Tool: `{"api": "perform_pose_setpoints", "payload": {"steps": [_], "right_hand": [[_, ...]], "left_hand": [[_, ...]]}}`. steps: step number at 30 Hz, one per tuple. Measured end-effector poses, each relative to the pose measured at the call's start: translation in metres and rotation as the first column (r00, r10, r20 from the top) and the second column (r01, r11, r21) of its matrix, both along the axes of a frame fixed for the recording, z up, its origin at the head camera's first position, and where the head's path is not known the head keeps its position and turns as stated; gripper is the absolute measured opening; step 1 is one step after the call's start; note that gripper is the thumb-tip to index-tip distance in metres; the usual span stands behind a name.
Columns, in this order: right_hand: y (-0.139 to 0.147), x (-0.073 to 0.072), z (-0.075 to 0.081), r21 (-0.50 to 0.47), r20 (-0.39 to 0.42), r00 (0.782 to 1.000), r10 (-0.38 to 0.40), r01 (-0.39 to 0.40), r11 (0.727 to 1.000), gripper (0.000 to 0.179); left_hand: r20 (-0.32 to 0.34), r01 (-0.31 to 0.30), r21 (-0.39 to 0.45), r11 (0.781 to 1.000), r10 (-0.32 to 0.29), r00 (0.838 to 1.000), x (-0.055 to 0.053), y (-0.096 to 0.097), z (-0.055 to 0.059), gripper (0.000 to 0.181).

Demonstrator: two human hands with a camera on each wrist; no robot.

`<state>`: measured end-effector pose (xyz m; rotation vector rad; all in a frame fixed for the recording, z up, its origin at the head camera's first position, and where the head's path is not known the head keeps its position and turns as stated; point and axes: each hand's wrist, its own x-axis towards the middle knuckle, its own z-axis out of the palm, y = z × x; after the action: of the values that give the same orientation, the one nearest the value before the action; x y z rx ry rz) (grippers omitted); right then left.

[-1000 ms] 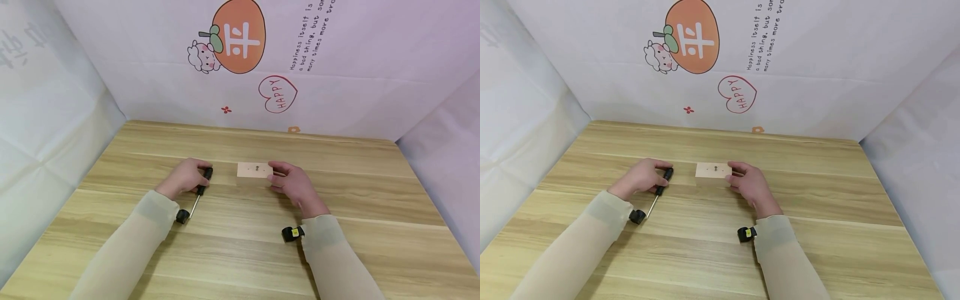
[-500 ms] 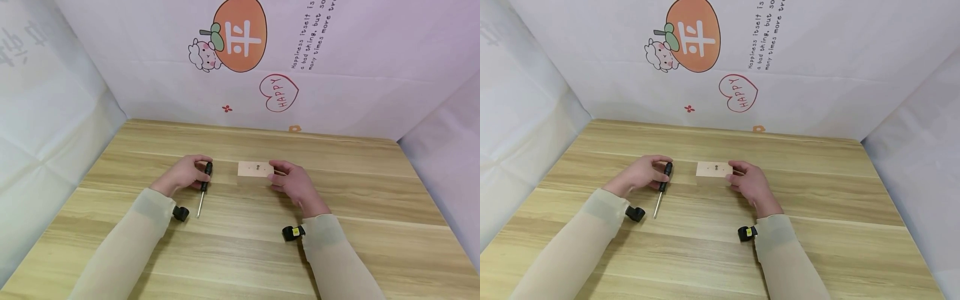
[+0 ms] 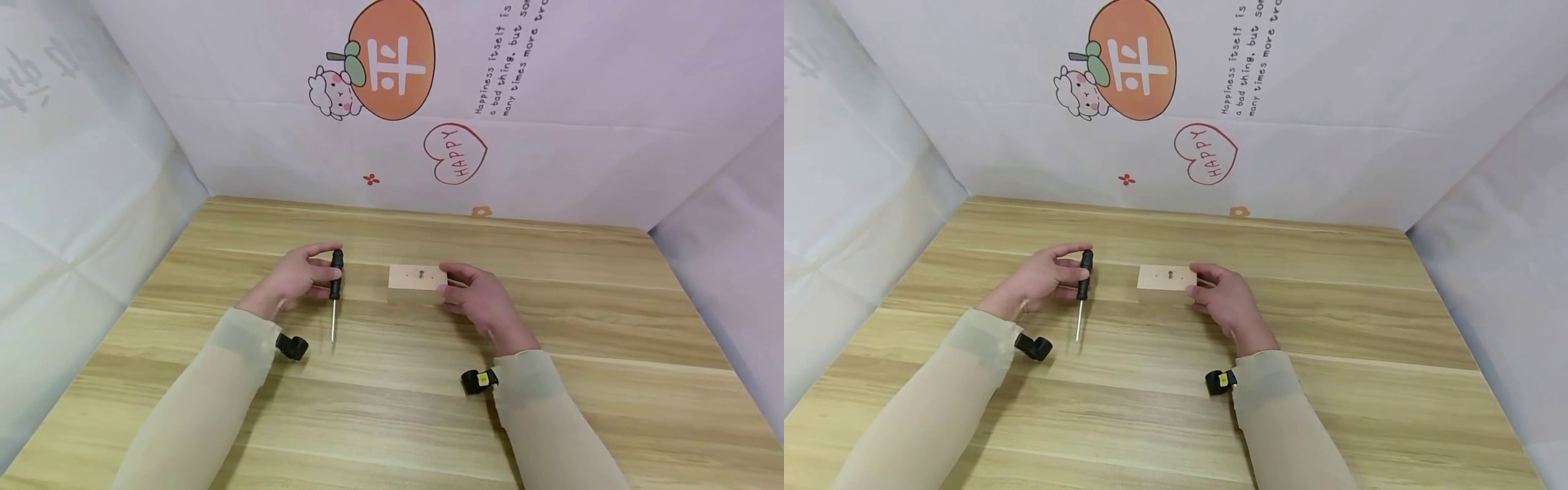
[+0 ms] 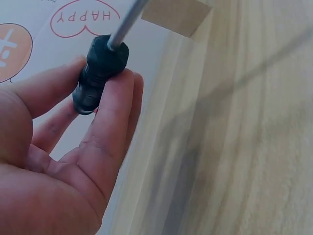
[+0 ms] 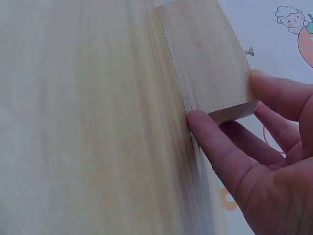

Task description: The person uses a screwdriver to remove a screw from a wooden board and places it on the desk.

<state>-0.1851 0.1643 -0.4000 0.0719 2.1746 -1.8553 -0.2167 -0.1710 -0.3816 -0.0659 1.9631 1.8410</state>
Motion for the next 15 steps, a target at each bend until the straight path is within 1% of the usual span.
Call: {"api": "perform_pose_setpoints", "payload": {"steps": [4, 8, 13, 15], "right_hand": [[0.001, 0.001, 0.002, 0.008, 0.004, 1.000, 0.010, -0.010, 1.000, 0.053], [0.000, 0.002, 0.004, -0.011, 0.014, 1.000, 0.010, -0.010, 1.000, 0.053], [0.000, 0.003, 0.005, -0.018, 0.018, 1.000, 0.010, -0.010, 1.000, 0.053], [0.000, 0.002, 0.004, -0.014, 0.016, 1.000, 0.010, -0.010, 1.000, 0.053]], "left_hand": [[0.024, -0.061, 0.067, 0.996, 0.059, 0.998, 0.000, 0.001, 0.002, 0.063], [0.030, -0.092, 0.136, 0.986, 0.089, 0.996, 0.001, 0.002, 0.006, 0.061], [0.005, -0.102, 0.237, 0.966, 0.103, 0.995, 0.002, 0.004, 0.013, 0.056], [-0.011, -0.101, 0.260, 0.960, 0.108, 0.994, 0.001, 0.005, 0.016, 0.056]]}}
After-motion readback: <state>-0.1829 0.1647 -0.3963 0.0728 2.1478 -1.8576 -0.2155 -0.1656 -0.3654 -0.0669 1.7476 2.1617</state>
